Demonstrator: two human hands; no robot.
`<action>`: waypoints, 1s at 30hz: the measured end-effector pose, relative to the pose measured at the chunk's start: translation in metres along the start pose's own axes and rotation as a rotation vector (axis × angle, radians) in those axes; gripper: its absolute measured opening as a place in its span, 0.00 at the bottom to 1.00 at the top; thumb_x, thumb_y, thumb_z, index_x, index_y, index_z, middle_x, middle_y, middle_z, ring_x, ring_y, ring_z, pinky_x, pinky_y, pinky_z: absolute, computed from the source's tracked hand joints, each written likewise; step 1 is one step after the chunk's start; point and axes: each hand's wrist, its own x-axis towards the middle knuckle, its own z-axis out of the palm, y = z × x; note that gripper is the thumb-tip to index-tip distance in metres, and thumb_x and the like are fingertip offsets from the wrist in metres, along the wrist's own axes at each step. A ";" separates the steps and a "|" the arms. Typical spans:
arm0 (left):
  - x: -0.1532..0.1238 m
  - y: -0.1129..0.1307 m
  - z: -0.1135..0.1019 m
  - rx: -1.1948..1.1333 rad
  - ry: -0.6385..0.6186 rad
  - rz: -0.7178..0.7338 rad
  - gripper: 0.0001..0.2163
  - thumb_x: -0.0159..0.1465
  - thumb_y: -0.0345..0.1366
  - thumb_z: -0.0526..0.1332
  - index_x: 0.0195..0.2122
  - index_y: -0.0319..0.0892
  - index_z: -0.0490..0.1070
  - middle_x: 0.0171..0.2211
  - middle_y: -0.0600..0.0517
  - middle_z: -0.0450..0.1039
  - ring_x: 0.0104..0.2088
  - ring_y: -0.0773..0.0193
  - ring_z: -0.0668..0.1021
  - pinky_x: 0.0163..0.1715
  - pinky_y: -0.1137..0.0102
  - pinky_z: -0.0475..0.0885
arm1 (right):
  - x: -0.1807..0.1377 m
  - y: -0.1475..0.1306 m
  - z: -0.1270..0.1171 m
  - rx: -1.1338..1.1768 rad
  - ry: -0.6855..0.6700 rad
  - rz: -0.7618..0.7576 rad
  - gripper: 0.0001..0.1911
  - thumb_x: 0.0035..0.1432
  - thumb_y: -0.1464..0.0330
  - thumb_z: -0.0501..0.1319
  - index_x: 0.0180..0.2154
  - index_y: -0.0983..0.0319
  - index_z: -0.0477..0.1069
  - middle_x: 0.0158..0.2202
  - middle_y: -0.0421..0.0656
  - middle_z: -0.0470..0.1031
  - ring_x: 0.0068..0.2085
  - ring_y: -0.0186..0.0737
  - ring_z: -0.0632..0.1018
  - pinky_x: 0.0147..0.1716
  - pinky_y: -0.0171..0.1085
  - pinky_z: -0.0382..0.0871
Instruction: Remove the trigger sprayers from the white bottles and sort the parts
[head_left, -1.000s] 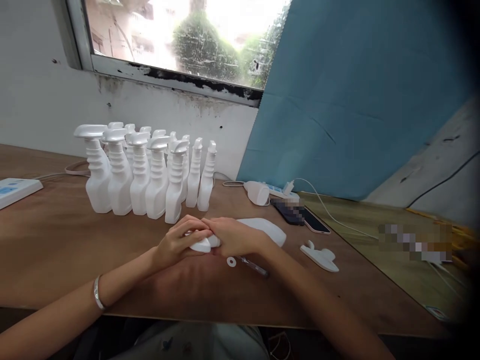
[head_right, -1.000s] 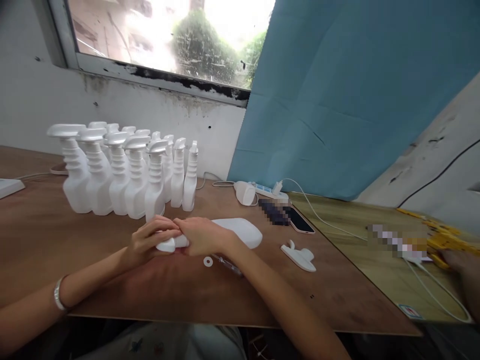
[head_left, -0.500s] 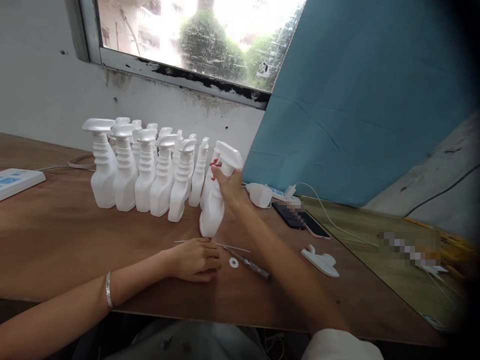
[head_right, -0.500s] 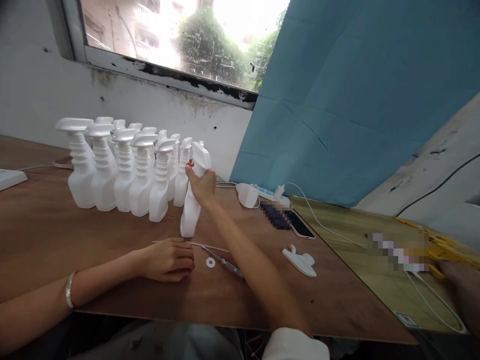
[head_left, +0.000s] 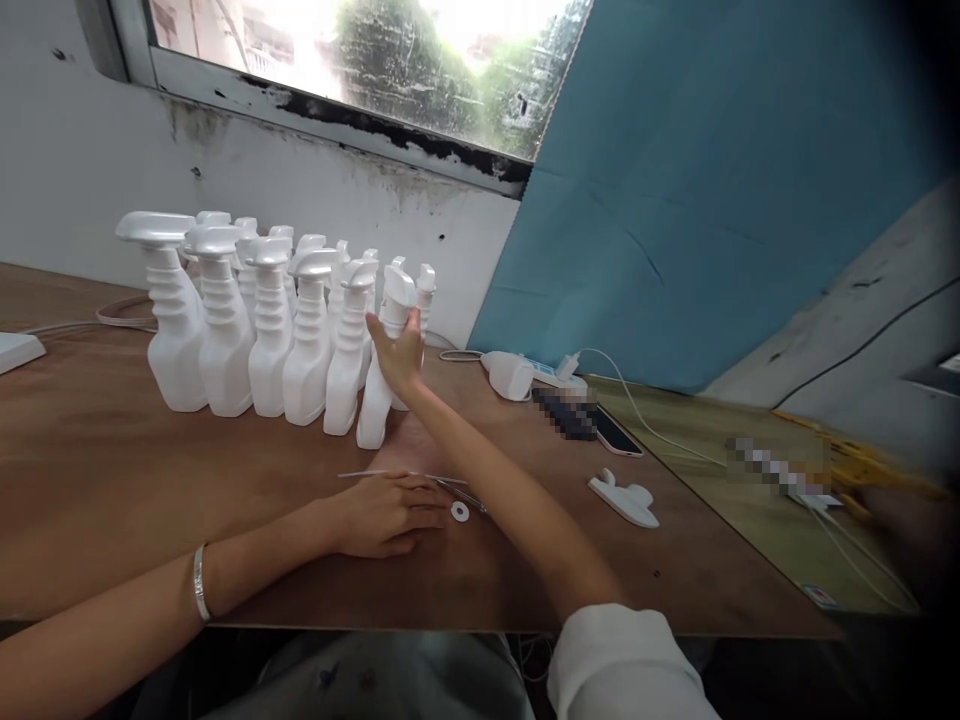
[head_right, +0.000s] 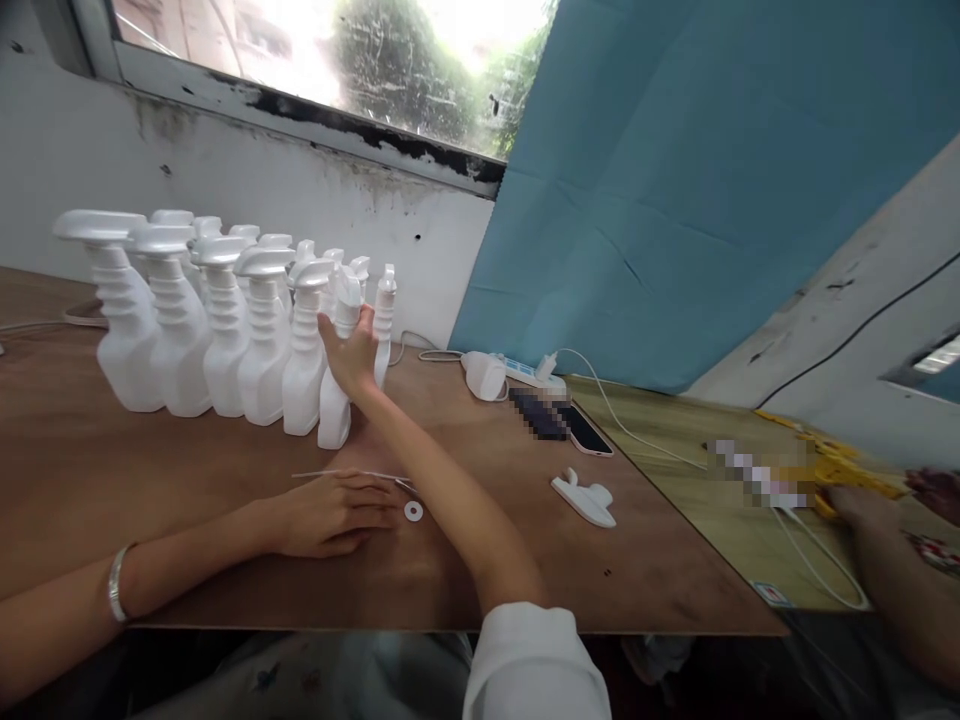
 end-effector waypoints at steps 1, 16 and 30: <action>0.000 0.000 0.001 -0.005 -0.010 0.004 0.24 0.58 0.29 0.53 0.57 0.45 0.54 0.58 0.52 0.57 0.58 0.59 0.59 0.56 0.63 0.51 | -0.002 0.000 0.000 -0.003 -0.012 0.010 0.23 0.51 0.55 0.57 0.44 0.61 0.57 0.39 0.44 0.72 0.40 0.40 0.74 0.41 0.40 0.66; 0.002 0.005 -0.004 0.048 0.013 -0.111 0.10 0.61 0.29 0.52 0.41 0.42 0.68 0.41 0.48 0.68 0.43 0.60 0.69 0.44 0.66 0.61 | -0.037 0.001 -0.007 0.188 -0.024 0.124 0.36 0.49 0.54 0.59 0.53 0.62 0.47 0.56 0.51 0.57 0.57 0.42 0.62 0.54 0.41 0.58; 0.003 -0.003 0.000 -0.025 0.069 -0.149 0.06 0.63 0.33 0.50 0.34 0.41 0.66 0.34 0.51 0.68 0.36 0.63 0.67 0.39 0.69 0.59 | -0.104 0.025 -0.298 -1.298 -0.136 0.229 0.16 0.52 0.66 0.56 0.42 0.67 0.65 0.43 0.58 0.69 0.46 0.56 0.70 0.44 0.52 0.60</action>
